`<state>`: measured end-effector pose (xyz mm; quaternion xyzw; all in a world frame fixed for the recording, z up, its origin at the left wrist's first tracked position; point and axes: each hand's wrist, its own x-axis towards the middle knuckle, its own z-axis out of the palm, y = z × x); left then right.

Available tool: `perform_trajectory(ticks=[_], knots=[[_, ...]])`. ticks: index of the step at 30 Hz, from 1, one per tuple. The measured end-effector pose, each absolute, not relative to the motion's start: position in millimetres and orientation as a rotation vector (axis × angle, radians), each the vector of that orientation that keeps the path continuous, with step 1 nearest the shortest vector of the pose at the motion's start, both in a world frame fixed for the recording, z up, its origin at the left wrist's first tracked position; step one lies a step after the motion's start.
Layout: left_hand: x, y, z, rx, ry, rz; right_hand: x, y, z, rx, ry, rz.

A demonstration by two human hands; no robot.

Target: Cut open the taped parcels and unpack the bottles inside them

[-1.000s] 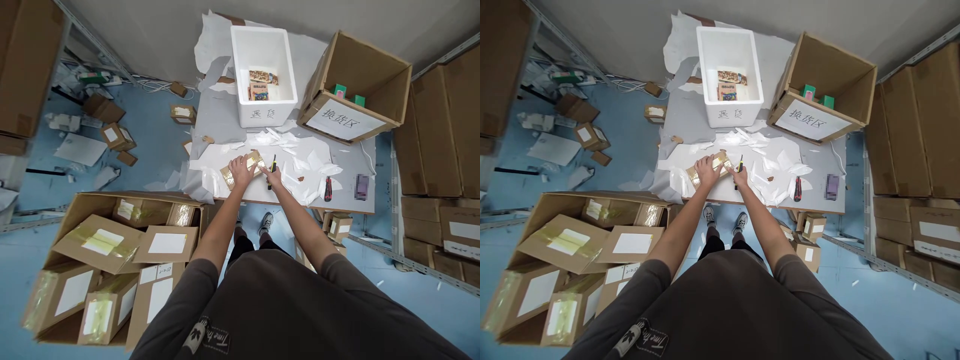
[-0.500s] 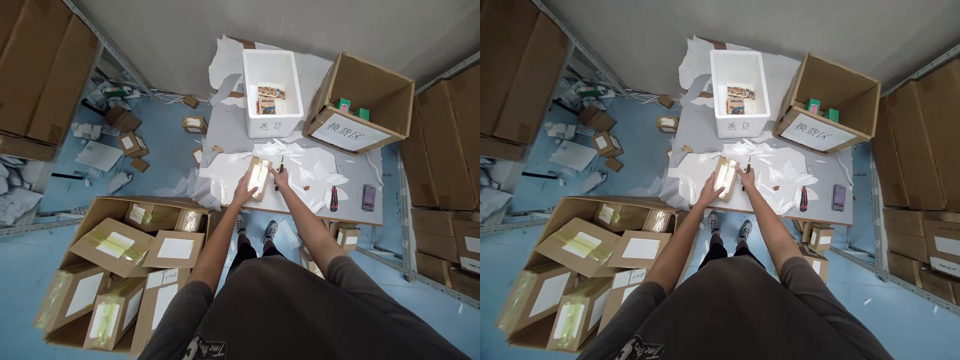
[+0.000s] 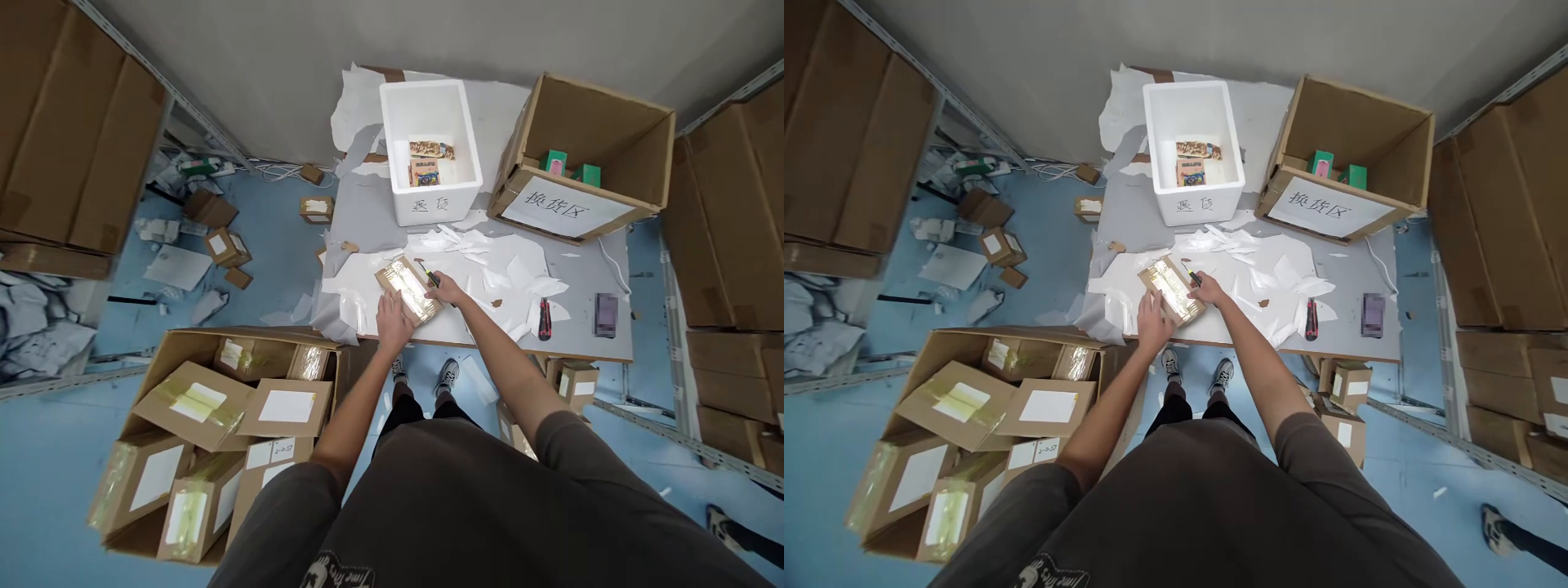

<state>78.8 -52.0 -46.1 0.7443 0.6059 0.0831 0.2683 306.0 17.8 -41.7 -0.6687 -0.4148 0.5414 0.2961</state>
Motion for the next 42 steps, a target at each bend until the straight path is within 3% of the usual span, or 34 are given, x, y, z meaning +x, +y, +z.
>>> perform_trajectory(ticks=[3, 6, 12, 18, 35, 42], knots=[[69.5, -16.8, -27.9, 2.378, 1.04, -0.038, 302.5, 26.2, -34.1, -1.752, -1.003, 1.478], [75.4, 9.2, -20.9, 2.49, 0.803, -0.188, 299.9, 14.1, -29.6, -1.748, -0.897, 1.481], [105.3, 14.1, -23.6, 2.467, 0.99, -0.201, 330.6, -51.5, -30.5, -1.771, -0.65, 1.45], [133.6, -25.9, -28.3, 2.34, 1.396, -0.038, 354.5, -98.2, -33.3, -1.76, -1.047, 1.62], [138.6, -22.4, -38.3, 2.234, 1.392, -0.052, 356.8, -58.5, -27.8, -2.096, -1.872, 1.201], [140.2, -24.0, -33.9, 2.25, 1.392, -0.073, 371.9, -62.0, -26.0, -1.886, -1.575, 1.662]])
